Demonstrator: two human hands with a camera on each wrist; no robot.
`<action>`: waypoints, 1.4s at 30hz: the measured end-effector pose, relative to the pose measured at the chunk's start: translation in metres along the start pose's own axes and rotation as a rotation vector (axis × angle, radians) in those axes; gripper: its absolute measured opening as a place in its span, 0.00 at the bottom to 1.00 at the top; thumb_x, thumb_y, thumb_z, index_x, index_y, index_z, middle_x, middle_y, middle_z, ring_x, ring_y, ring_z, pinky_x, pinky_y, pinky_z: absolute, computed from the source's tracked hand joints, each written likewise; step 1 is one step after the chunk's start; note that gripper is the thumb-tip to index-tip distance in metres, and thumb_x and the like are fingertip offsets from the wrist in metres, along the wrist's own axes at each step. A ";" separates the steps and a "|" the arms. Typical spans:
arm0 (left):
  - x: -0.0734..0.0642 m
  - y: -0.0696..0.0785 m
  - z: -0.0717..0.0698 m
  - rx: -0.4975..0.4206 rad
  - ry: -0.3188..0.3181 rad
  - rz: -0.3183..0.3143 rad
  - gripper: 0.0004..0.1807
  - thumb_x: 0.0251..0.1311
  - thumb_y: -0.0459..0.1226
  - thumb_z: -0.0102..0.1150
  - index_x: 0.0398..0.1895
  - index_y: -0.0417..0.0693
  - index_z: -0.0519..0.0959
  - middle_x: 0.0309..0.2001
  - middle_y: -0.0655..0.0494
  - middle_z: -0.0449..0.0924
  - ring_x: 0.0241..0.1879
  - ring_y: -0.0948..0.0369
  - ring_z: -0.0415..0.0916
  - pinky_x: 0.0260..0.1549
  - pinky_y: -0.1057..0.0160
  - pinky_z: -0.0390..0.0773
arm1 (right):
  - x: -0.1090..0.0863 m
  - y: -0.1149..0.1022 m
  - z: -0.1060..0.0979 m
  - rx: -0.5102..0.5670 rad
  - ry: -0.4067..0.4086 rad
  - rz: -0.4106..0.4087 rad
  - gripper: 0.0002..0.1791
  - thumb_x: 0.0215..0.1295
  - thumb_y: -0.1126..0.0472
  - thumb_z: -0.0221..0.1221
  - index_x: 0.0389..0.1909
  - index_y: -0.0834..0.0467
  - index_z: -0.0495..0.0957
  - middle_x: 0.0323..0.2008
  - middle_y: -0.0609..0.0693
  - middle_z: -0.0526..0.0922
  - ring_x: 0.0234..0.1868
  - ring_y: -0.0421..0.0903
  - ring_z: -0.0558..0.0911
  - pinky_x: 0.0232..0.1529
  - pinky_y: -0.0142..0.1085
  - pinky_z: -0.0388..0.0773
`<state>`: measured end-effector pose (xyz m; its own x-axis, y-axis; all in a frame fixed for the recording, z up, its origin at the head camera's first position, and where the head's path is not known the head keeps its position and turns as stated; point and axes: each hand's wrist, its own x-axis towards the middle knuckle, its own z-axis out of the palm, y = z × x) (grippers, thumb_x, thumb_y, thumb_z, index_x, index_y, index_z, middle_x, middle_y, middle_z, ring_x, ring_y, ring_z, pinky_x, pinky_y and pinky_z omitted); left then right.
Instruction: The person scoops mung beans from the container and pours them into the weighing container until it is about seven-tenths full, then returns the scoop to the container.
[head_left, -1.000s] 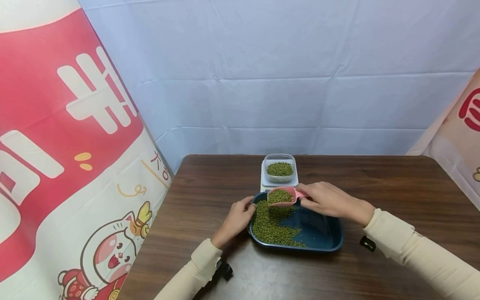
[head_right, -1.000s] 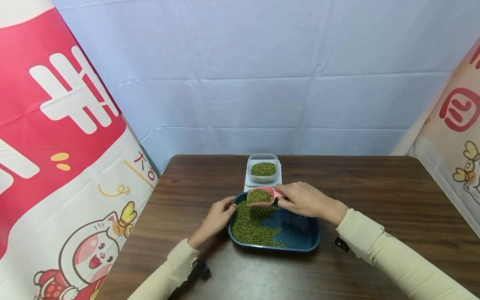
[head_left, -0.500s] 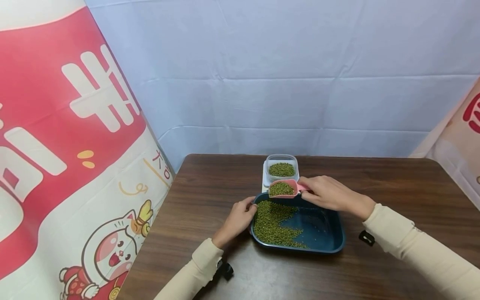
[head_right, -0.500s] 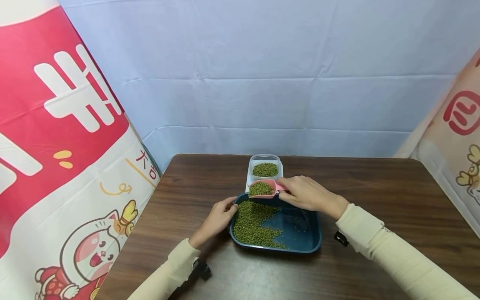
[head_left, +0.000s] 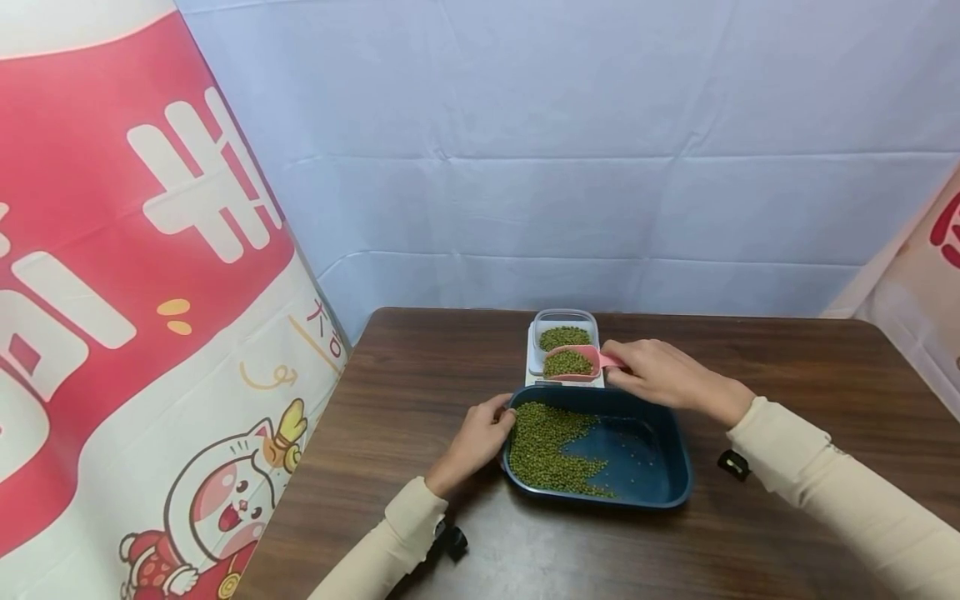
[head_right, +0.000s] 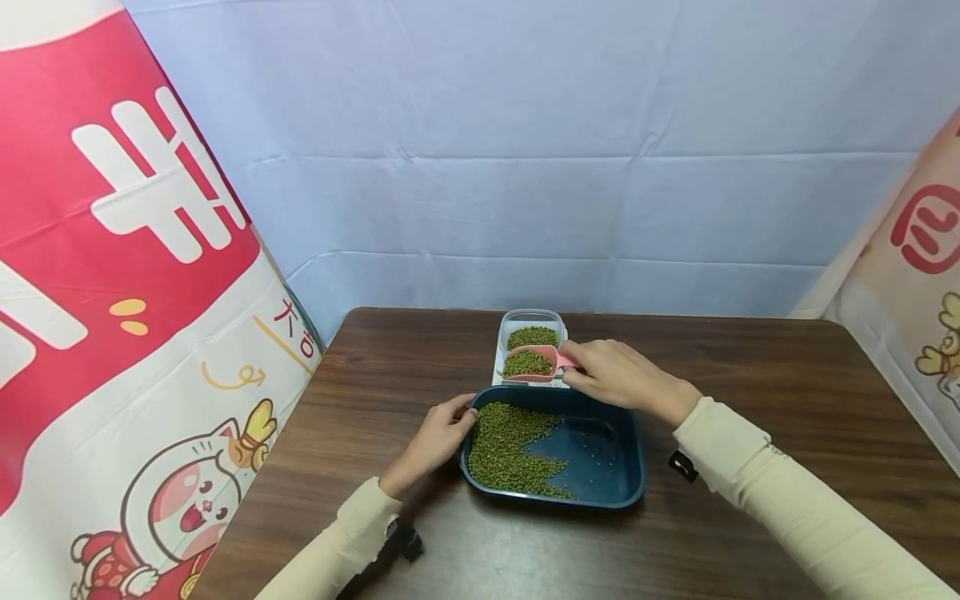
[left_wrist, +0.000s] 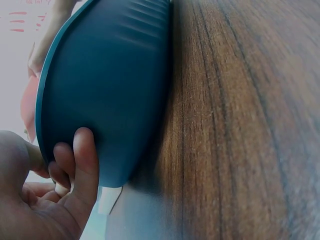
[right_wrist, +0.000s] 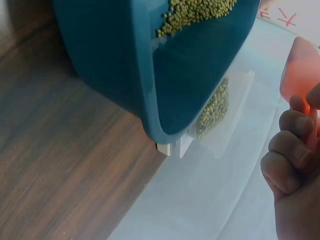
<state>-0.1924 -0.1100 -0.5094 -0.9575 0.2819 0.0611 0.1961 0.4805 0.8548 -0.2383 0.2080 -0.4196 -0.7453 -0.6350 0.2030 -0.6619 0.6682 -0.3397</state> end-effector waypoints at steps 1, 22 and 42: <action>0.000 0.000 0.000 0.003 0.001 0.001 0.19 0.79 0.36 0.50 0.67 0.44 0.81 0.29 0.56 0.83 0.23 0.67 0.73 0.29 0.68 0.75 | 0.001 0.001 -0.001 -0.001 -0.001 0.009 0.06 0.73 0.64 0.59 0.37 0.50 0.75 0.20 0.38 0.63 0.19 0.31 0.59 0.25 0.29 0.58; 0.001 -0.005 0.001 0.034 -0.016 0.016 0.20 0.75 0.35 0.55 0.67 0.45 0.80 0.23 0.64 0.72 0.17 0.70 0.67 0.23 0.70 0.71 | 0.009 0.028 -0.011 -0.005 -0.005 0.131 0.04 0.78 0.60 0.58 0.45 0.56 0.79 0.21 0.43 0.67 0.20 0.37 0.64 0.27 0.33 0.62; 0.001 -0.006 0.000 -0.038 -0.049 -0.006 0.21 0.76 0.34 0.51 0.69 0.45 0.79 0.24 0.56 0.78 0.10 0.66 0.74 0.15 0.58 0.81 | 0.014 0.048 -0.020 -0.023 -0.022 0.195 0.06 0.79 0.58 0.56 0.44 0.56 0.78 0.21 0.44 0.66 0.21 0.40 0.64 0.25 0.35 0.60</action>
<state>-0.1943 -0.1121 -0.5146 -0.9469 0.3199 0.0316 0.1814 0.4506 0.8741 -0.2823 0.2388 -0.4142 -0.8577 -0.5010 0.1153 -0.5072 0.7880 -0.3491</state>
